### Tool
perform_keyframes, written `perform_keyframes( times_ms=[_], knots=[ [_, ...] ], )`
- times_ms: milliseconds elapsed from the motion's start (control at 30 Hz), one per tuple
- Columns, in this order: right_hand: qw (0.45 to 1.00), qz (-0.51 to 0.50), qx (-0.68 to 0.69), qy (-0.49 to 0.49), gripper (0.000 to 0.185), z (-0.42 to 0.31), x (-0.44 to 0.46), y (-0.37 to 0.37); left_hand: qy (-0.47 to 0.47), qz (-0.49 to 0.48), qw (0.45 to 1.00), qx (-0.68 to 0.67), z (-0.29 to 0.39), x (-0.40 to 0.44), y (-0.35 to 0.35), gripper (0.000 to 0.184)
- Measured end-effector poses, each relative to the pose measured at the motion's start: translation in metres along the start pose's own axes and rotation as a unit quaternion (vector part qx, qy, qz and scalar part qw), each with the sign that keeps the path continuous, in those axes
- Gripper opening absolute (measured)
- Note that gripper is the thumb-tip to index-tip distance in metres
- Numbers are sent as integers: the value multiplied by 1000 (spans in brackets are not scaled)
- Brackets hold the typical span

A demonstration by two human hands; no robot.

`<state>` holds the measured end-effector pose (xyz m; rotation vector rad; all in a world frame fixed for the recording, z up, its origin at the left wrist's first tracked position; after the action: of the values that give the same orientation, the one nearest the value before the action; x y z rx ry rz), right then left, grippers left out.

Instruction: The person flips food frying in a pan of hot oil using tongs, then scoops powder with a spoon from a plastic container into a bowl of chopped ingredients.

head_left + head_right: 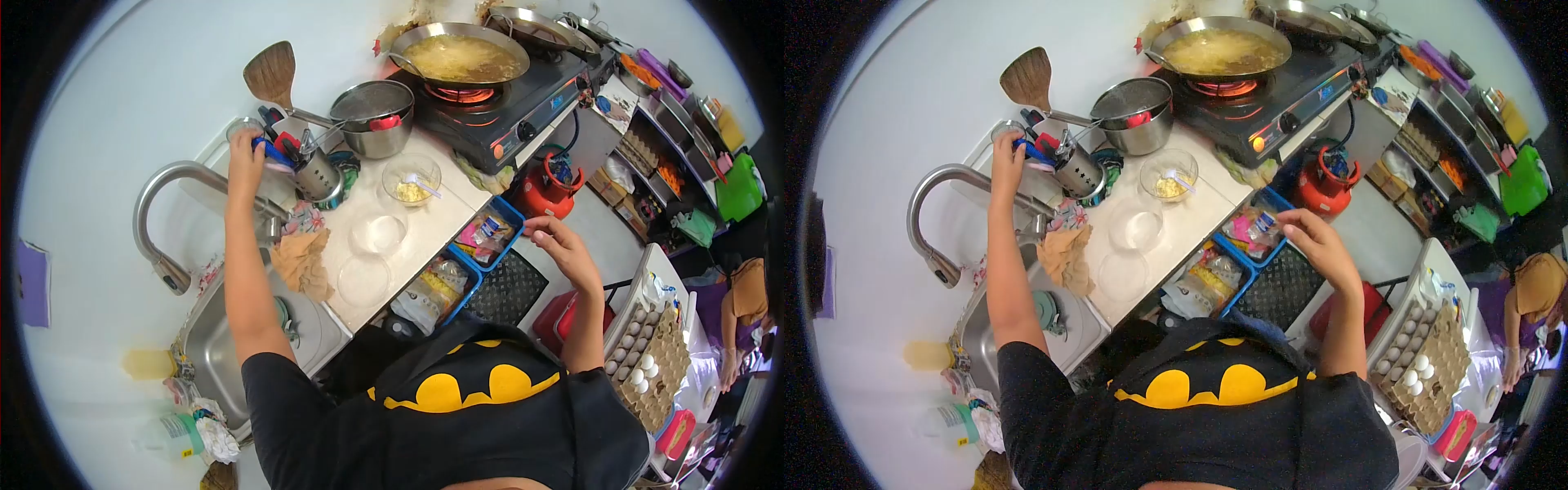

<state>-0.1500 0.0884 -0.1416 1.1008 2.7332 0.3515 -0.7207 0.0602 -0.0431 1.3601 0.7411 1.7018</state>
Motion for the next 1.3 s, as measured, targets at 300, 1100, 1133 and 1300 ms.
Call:
perform_keyframes(
  times_ms=[300, 1100, 1133, 1300],
  knots=[
    [997, -80, -1, 4, 28, -4, 26, -30, 134, 39, 990, 29, 53, -47, 21, 48],
    [844, -176, 504, 51, 60, -36, 123, -89, -37, 100, 975, 197, 174, -40, -20, 27],
    [812, -159, 560, 33, 61, -41, 148, -99, -30, 83, 972, 216, 173, -35, -25, 29],
    [650, -13, 758, -56, 55, -51, 268, -137, -15, -47, 970, 237, 162, -15, -52, 34]
  ],
)
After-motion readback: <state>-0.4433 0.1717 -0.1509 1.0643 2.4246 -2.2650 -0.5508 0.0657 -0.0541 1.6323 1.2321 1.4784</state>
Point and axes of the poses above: each hand's wrist, its own x-axis towards the middle knuckle, its own y-axis out of the back of the hand, z = x × y, the point moved 7 cm from there along x, towards the middle knuckle, and after that the axes turned 13 degrees about -z, right-handed, at the moved point
